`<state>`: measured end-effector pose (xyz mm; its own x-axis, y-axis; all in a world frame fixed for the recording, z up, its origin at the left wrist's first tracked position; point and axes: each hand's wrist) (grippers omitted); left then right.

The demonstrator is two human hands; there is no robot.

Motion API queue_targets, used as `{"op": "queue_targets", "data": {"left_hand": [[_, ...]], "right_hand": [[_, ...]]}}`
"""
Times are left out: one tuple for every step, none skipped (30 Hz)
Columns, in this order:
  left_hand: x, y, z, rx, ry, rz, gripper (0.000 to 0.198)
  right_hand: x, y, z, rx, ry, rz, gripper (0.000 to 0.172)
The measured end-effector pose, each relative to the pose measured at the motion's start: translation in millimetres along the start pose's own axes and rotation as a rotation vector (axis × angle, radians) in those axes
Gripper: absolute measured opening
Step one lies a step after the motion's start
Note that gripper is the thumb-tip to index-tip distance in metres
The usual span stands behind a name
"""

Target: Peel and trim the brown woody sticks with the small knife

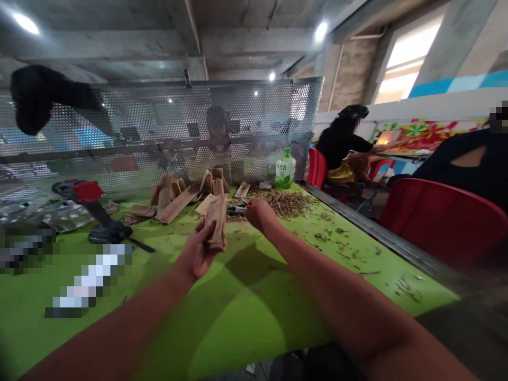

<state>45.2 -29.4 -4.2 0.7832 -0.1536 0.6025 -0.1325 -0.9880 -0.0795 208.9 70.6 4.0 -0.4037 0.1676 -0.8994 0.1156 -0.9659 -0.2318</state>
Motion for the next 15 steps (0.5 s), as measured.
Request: {"op": "queue_targets", "data": {"left_hand": [[-5.0,-3.7,-3.3,-0.007,-0.019,-0.039,0.042],[-8.8,-7.0,-5.8,-0.013,-0.036,-0.074,0.04],[-11.5,-9.6,-7.2,-0.016,-0.048,-0.105,0.037],[-13.0,-11.5,-7.8,-0.019,-0.057,-0.128,0.034],[-13.6,-12.8,-7.6,-0.023,-0.064,-0.143,0.032],[-13.5,-13.5,-7.0,-0.028,-0.073,-0.15,0.03],[-13.2,-13.7,-6.4,-0.031,-0.082,-0.149,0.029],[-12.7,-13.6,-5.8,-0.033,-0.09,-0.143,0.028],[-12.2,-13.3,-5.5,-0.032,-0.096,-0.136,0.027],[-11.8,-12.8,-5.6,-0.031,-0.1,-0.127,0.027],[-11.3,-12.3,-5.8,-0.033,-0.102,-0.121,0.026],[-10.8,-11.9,-6.3,-0.038,-0.103,-0.116,0.027],[-10.2,-11.4,-6.7,-0.046,-0.105,-0.111,0.027],[-9.4,-11.0,-7.1,-0.054,-0.11,-0.103,0.027],[-8.6,-10.6,-7.2,-0.064,-0.118,-0.089,0.027]], "right_hand": [[0.0,0.6,0.2,-0.01,0.008,-0.008,0.024],[-0.5,2.3,0.3,-0.036,0.017,-0.019,0.024],[-1.4,5.0,0.6,-0.069,0.028,-0.031,0.025],[-2.2,8.5,1.5,-0.105,0.043,-0.041,0.025],[-2.8,12.5,3.4,-0.139,0.065,-0.039,0.024],[-3.1,16.6,6.1,-0.166,0.098,-0.032,0.023],[-3.1,20.6,9.5,-0.203,0.138,-0.019,0.023],[-2.9,24.0,13.2,-0.244,0.179,-0.002,0.023],[-2.5,26.7,16.9,-0.281,0.215,0.013,0.023],[-2.1,28.4,20.0,-0.306,0.245,0.027,0.024],[-1.9,29.1,22.2,-0.316,0.267,0.036,0.025],[-1.9,28.8,23.3,-0.314,0.281,0.041,0.026],[-2.1,27.6,23.1,-0.305,0.289,0.043,0.026],[-2.7,25.8,21.9,-0.295,0.294,0.042,0.025],[-3.5,23.6,19.9,-0.29,0.296,0.039,0.025]]}}
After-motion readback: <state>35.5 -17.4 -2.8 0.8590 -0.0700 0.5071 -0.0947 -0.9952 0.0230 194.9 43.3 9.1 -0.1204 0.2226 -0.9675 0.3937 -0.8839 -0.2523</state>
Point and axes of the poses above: each hand's wrist, its own y-axis away from the middle knuckle, its own x-axis out of the palm, z = x × y, and after that the axes turned 6 degrees about z, right-handed
